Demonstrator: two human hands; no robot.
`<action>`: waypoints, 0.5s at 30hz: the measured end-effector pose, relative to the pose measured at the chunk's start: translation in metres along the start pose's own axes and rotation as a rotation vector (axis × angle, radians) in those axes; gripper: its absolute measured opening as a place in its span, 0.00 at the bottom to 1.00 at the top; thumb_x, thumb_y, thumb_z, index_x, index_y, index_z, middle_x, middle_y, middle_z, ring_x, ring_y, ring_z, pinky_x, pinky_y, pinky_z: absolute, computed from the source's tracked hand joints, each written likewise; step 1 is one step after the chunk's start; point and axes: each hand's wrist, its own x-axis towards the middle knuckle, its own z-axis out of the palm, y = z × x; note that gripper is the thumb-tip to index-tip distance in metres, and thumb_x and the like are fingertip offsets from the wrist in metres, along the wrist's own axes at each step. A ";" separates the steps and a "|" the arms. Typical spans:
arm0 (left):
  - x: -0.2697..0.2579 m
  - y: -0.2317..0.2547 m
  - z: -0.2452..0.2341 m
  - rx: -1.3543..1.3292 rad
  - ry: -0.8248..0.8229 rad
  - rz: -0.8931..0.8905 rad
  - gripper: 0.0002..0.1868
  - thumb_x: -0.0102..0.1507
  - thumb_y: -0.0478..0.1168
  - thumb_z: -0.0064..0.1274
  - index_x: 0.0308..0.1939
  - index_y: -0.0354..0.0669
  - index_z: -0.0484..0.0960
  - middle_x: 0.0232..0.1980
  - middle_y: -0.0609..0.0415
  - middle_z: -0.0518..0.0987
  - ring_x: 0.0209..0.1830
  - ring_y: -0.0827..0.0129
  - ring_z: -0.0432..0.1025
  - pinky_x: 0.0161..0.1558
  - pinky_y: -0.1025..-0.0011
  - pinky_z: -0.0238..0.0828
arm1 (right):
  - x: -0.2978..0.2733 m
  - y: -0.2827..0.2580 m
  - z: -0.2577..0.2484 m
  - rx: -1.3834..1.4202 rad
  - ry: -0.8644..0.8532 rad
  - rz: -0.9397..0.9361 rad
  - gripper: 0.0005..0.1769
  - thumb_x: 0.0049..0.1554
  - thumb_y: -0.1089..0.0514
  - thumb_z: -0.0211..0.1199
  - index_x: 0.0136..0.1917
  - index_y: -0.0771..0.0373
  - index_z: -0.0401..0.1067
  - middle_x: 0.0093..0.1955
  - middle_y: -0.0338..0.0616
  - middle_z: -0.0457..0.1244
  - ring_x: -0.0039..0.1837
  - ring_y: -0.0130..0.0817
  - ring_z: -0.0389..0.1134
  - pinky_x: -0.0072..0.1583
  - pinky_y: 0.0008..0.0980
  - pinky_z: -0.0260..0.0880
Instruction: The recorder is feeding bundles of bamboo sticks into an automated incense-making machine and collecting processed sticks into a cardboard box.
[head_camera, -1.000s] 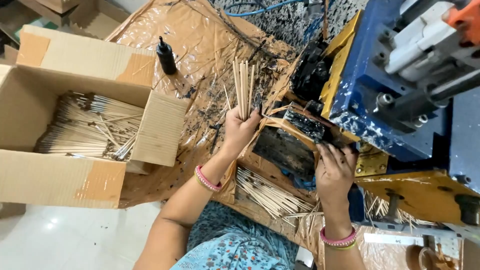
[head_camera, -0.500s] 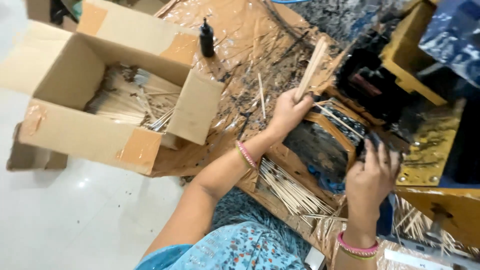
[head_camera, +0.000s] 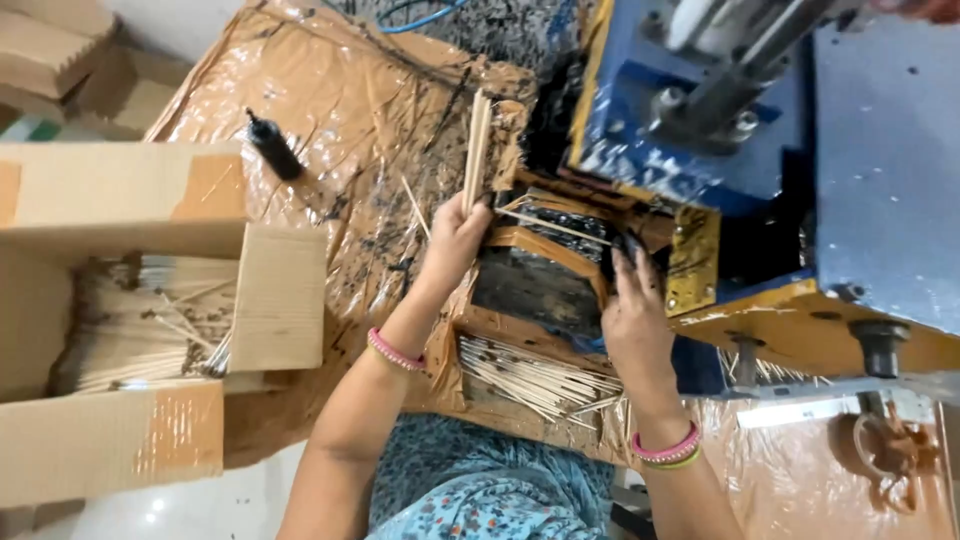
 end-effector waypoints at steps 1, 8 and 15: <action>0.001 0.003 0.002 0.002 -0.025 0.004 0.10 0.70 0.39 0.47 0.34 0.41 0.72 0.28 0.71 0.63 0.27 0.85 0.56 0.26 0.79 0.52 | 0.001 0.000 -0.003 -0.005 0.016 0.019 0.30 0.56 0.70 0.51 0.72 0.68 0.67 0.76 0.63 0.57 0.69 0.62 0.63 0.64 0.47 0.67; -0.001 0.007 -0.003 -0.120 -0.034 -0.104 0.09 0.72 0.37 0.45 0.35 0.44 0.71 0.26 0.70 0.61 0.23 0.86 0.53 0.24 0.80 0.48 | 0.017 0.001 -0.017 -0.110 0.047 -0.083 0.17 0.61 0.64 0.58 0.63 0.60 0.71 0.53 0.51 0.65 0.54 0.51 0.69 0.58 0.44 0.69; -0.070 0.003 -0.008 0.212 0.130 -0.066 0.09 0.72 0.36 0.39 0.43 0.37 0.75 0.28 0.61 0.68 0.21 0.78 0.60 0.22 0.74 0.58 | -0.016 0.048 0.013 0.069 0.276 -0.234 0.15 0.57 0.64 0.63 0.58 0.63 0.75 0.48 0.50 0.67 0.50 0.49 0.67 0.56 0.43 0.68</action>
